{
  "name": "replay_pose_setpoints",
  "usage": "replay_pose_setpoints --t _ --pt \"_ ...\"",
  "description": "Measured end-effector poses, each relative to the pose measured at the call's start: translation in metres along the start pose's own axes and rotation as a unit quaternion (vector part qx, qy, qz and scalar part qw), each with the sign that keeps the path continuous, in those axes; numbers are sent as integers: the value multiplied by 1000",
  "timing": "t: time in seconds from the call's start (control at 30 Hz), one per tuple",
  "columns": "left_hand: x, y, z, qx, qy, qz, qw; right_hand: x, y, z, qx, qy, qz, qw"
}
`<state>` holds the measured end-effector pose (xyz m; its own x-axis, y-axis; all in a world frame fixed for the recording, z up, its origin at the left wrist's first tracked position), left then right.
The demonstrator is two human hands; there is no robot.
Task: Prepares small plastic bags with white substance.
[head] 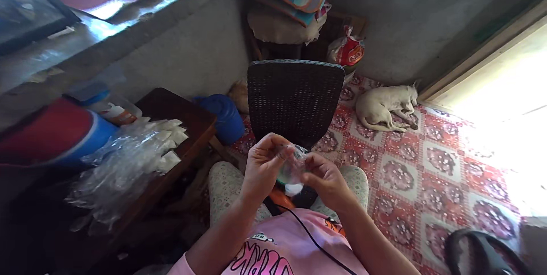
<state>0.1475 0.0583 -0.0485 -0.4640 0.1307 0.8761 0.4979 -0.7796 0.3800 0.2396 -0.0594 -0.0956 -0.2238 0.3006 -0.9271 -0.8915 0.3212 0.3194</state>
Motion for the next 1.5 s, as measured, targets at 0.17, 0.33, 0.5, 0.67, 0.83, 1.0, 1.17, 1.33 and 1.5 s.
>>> replay_pose_setpoints --t 0.17,0.33,0.5,0.67,0.83,1.0,1.17,1.33,1.5 --pt "5 -11 0 14 -16 -3 1000 7 -5 -2 55 -17 30 998" --pt "12 -18 5 -31 -62 153 986 -4 -9 -1 85 -44 -36 995" --pt "23 -7 10 -61 -36 276 958 -6 -9 -3 88 -49 -54 993" --pt "32 1 13 -17 75 363 929 -3 -8 -6 85 -48 -71 993" --pt "46 2 10 22 172 380 908 -1 -10 -7 68 -78 -121 987" --pt "56 3 8 41 215 335 916 -3 -7 -11 56 -92 -127 986" --pt "38 -1 16 6 119 261 958 2 -7 -12 64 -57 -57 995" --pt "1 -15 22 -61 -105 130 984 -1 -9 -9 81 -54 -5 995" --pt "-3 -7 12 -59 -104 95 988 5 -11 -8 89 -29 -2 996"
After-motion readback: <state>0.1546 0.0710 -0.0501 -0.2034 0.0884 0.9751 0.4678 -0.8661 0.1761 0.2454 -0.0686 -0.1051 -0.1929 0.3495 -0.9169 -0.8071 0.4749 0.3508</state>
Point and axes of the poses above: each hand's wrist, its own z-axis towards the middle knuckle, its own y-axis out of the palm, x = y × z, the point moved 8 cm from there along z, towards the middle knuckle, and after that the axes turned 2 degrees about -z, right-handed, at the moved point
